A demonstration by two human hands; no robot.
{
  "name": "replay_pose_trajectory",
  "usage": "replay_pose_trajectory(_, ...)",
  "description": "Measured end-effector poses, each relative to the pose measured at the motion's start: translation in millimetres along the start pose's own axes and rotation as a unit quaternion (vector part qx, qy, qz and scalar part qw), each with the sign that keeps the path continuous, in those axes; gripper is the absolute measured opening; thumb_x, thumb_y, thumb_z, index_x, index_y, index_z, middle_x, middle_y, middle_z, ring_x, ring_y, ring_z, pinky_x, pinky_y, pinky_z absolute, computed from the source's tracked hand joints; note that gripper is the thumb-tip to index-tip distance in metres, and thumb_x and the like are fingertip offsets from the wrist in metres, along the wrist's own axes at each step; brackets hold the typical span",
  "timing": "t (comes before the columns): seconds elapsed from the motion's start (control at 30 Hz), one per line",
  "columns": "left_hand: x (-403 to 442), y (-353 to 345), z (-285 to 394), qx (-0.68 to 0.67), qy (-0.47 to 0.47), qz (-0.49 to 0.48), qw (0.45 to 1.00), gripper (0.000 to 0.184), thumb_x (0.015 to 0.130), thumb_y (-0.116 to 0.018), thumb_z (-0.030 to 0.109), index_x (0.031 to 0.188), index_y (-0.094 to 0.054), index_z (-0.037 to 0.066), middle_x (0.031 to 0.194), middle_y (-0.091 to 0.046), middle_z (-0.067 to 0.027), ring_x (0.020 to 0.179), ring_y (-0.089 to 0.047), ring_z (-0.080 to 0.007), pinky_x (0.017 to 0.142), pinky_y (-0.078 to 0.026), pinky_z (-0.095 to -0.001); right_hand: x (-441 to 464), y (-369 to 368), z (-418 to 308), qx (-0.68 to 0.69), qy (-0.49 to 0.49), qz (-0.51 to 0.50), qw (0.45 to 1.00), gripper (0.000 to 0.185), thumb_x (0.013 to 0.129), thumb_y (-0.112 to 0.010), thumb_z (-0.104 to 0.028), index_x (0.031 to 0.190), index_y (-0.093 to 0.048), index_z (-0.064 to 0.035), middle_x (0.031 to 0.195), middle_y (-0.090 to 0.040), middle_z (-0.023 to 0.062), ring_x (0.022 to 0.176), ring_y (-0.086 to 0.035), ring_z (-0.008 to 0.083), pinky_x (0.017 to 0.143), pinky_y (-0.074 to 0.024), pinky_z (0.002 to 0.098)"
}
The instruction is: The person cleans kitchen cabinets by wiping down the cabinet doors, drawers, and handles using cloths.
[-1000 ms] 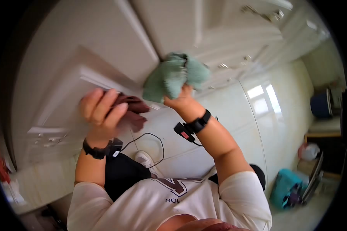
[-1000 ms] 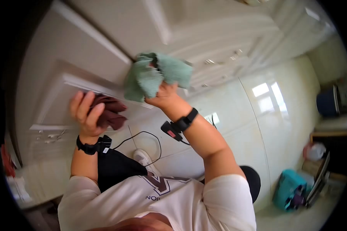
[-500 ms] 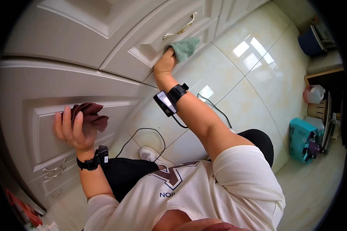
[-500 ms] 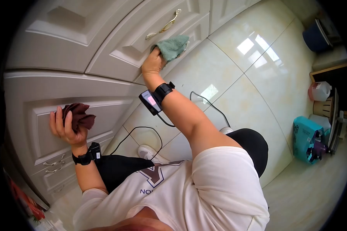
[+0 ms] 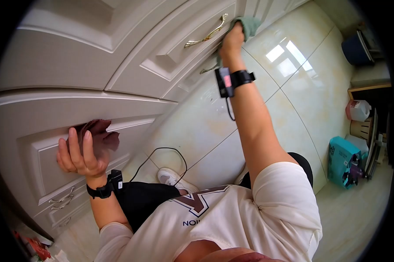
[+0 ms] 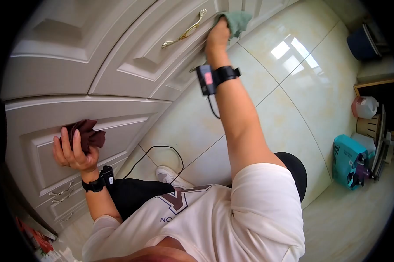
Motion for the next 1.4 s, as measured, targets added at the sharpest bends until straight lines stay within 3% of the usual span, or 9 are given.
replay_pose_trajectory(0.1, 2, -1, 2, 0.018, -0.003, 0.004, 1.000, 0.025, 0.089, -0.052, 0.022, 0.110, -0.064, 0.015, 0.122, -0.062, -0.0081, 0.119, -0.050, -0.0295, 0.096, -0.038, -0.0429, 14, 1, 10, 0.069, -0.082, -0.005, 0.994, 0.046, 0.098, -0.040, -0.039, 0.118, -0.052, 0.0005, 0.121, -0.054, 0.0130, 0.114, -0.048, 0.0235, 0.099, -0.0368, 0.0346)
replay_pose_trajectory(0.2, 3, -3, 1, 0.032, -0.002, 0.012, 0.999, 0.027, 0.089, -0.051, 0.024, 0.111, -0.064, 0.015, 0.122, -0.062, -0.0081, 0.118, -0.051, -0.0299, 0.096, -0.037, -0.0425, -43, -6, 39, -0.271, 0.242, 0.018, 0.932, 0.037, 0.097, -0.041, -0.025, 0.115, -0.050, 0.0055, 0.113, -0.055, 0.0229, 0.104, -0.052, 0.0339, 0.092, -0.0414, 0.0422)
replay_pose_trajectory(0.37, 9, -3, 5, 0.021, 0.003, 0.021, 1.000, 0.028, 0.089, -0.051, 0.025, 0.111, -0.066, 0.016, 0.122, -0.061, -0.0088, 0.116, -0.052, -0.0308, 0.097, -0.036, -0.0418, -256, -7, 91, -0.691, 0.418, -0.191, 0.557, 0.052, 0.083, -0.055, -0.014, 0.126, -0.044, 0.0118, 0.129, -0.043, 0.0349, 0.121, -0.037, 0.0561, 0.104, -0.0307, 0.0623)
replay_pose_trajectory(0.47, 7, -4, 4, 0.017, -0.007, 0.022, 1.000, 0.028, 0.089, -0.052, 0.025, 0.112, -0.066, 0.015, 0.123, -0.061, -0.0080, 0.117, -0.052, -0.0307, 0.098, -0.035, -0.0420, -284, -1, 91, -0.449, 0.287, -0.313, 0.786, 0.043, 0.090, -0.051, -0.016, 0.127, -0.046, 0.0061, 0.132, -0.043, 0.0321, 0.126, -0.034, 0.0526, 0.107, -0.0256, 0.0613)
replay_pose_trajectory(0.63, 1, -1, 1, 0.025, -0.014, 0.012, 1.000, 0.027, 0.089, -0.052, 0.024, 0.111, -0.065, 0.015, 0.123, -0.061, -0.0076, 0.118, -0.051, -0.0300, 0.098, -0.035, -0.0424, -174, -17, 108, -0.666, 0.373, -0.032, 0.645, 0.036, 0.093, -0.049, -0.015, 0.125, -0.050, 0.0013, 0.126, -0.052, 0.0229, 0.120, -0.045, 0.0392, 0.108, -0.0312, 0.0434)
replay_pose_trajectory(0.8, 0, -2, 0, 0.022, 0.012, 0.002, 1.000, 0.035, 0.091, -0.056, 0.048, 0.107, -0.064, 0.017, 0.117, -0.063, -0.0067, 0.117, -0.052, -0.0283, 0.102, -0.032, -0.0407, -38, 1, 28, -0.128, 0.138, -0.036, 0.981, 0.041, 0.098, -0.046, -0.030, 0.127, -0.049, -0.0006, 0.128, -0.053, 0.0152, 0.120, -0.048, 0.0288, 0.105, -0.0342, 0.0384)
replay_pose_trajectory(1.03, 0, 4, -1, 0.011, -0.004, -0.025, 1.000, 0.028, 0.089, -0.051, 0.024, 0.112, -0.065, 0.014, 0.123, -0.061, -0.0103, 0.120, -0.051, -0.0321, 0.103, -0.033, -0.0460, 82, 34, -73, 0.465, 0.055, -0.198, 0.861, 0.031, 0.093, -0.042, -0.043, 0.086, -0.056, -0.0152, 0.092, -0.057, 0.0010, 0.084, -0.054, 0.0203, 0.082, -0.0460, 0.0335)
replay_pose_trajectory(1.23, 0, 4, -3, 0.029, -0.004, -0.026, 0.999, 0.029, 0.092, -0.048, 0.028, 0.113, -0.063, 0.015, 0.124, -0.060, -0.0098, 0.120, -0.051, -0.0319, 0.104, -0.032, -0.0465, 40, -22, -145, 0.446, 0.061, -0.216, 0.867, 0.041, 0.095, -0.046, -0.042, 0.120, -0.058, -0.0123, 0.124, -0.057, 0.0045, 0.121, -0.048, 0.0237, 0.106, -0.0353, 0.0345)
replay_pose_trajectory(1.4, 2, 2, -1, 0.045, -0.006, -0.017, 0.999, 0.029, 0.093, -0.048, 0.031, 0.113, -0.064, 0.017, 0.124, -0.059, -0.0083, 0.120, -0.050, -0.0312, 0.104, -0.032, -0.0459, 14, -81, -131, -0.216, 0.405, -0.108, 0.882, 0.037, 0.091, -0.052, -0.028, 0.120, -0.056, -0.0051, 0.133, -0.051, 0.0109, 0.133, -0.030, 0.0337, 0.116, -0.0049, 0.0476)
Point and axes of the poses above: each hand's wrist, its own x-axis towards the middle knuckle, its own y-axis out of the back of the hand, z = x × y, the point moved 3 cm from there along x, towards the middle knuckle
